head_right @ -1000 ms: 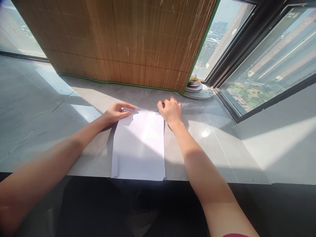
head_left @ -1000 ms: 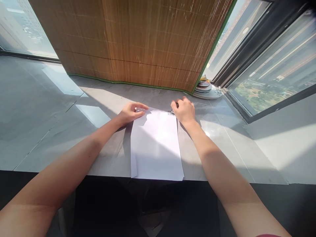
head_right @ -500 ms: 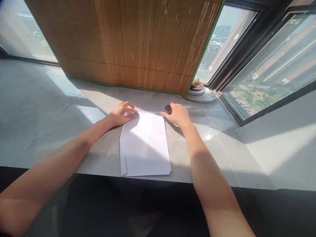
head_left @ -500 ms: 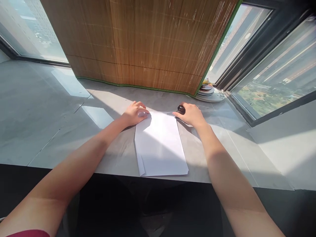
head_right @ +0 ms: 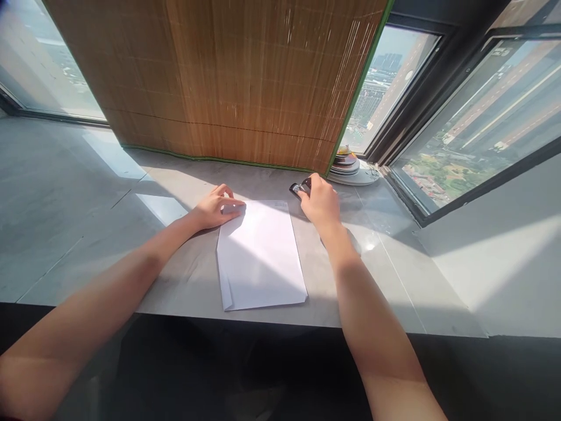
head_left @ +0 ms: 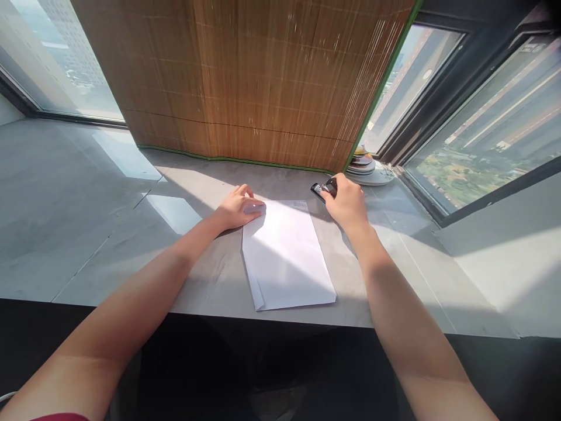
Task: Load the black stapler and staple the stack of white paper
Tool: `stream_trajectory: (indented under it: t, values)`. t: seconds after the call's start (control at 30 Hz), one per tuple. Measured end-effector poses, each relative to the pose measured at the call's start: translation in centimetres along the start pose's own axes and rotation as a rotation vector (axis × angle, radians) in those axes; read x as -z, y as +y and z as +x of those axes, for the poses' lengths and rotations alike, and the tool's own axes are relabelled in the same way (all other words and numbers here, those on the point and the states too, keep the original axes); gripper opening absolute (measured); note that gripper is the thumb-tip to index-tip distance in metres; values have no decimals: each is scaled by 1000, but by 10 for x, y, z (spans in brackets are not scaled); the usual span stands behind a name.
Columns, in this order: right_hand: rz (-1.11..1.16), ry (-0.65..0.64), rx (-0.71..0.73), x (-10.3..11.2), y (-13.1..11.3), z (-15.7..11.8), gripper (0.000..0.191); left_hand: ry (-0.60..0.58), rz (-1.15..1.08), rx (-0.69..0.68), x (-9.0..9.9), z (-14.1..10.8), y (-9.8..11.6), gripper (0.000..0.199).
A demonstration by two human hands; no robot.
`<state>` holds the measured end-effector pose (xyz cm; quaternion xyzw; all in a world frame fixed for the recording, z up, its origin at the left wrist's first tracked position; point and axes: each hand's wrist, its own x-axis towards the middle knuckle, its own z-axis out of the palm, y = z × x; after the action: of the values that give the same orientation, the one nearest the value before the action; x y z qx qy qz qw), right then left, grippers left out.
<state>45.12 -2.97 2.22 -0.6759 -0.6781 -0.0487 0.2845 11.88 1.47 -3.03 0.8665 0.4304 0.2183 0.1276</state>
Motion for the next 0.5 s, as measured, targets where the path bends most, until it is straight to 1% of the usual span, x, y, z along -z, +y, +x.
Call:
stream_trajectory:
  t: [0.07, 0.1, 0.13, 0.17, 0.27, 0.33, 0.4, 0.5]
  values:
    - [82, 34, 94, 8, -20, -8, 23, -5, 4, 4, -1, 1, -1, 33]
    - [124, 11, 144, 9, -32, -14, 23, -9, 1, 4, -2, 1, -1, 33]
    - [164, -42, 189, 8, -44, -20, 21, -12, -6, 3, -3, 2, -2, 33]
    - [199, -123, 229, 5, -56, -27, 19, -9, -15, 2, -4, 2, -3, 33]
    - [256, -391, 332, -13, -83, -46, 16, -1, -32, 0, -6, 2, -6, 31]
    - [252, -481, 379, -24, -93, -53, 14, -10, -38, 13, -6, 2, -7, 32]
    - [230, -495, 405, -30, -98, -56, 12, -26, -49, 24, -5, 1, -7, 32]
    - [214, -501, 415, -29, -100, -57, 12, -32, -72, 22, -3, 0, -7, 33]
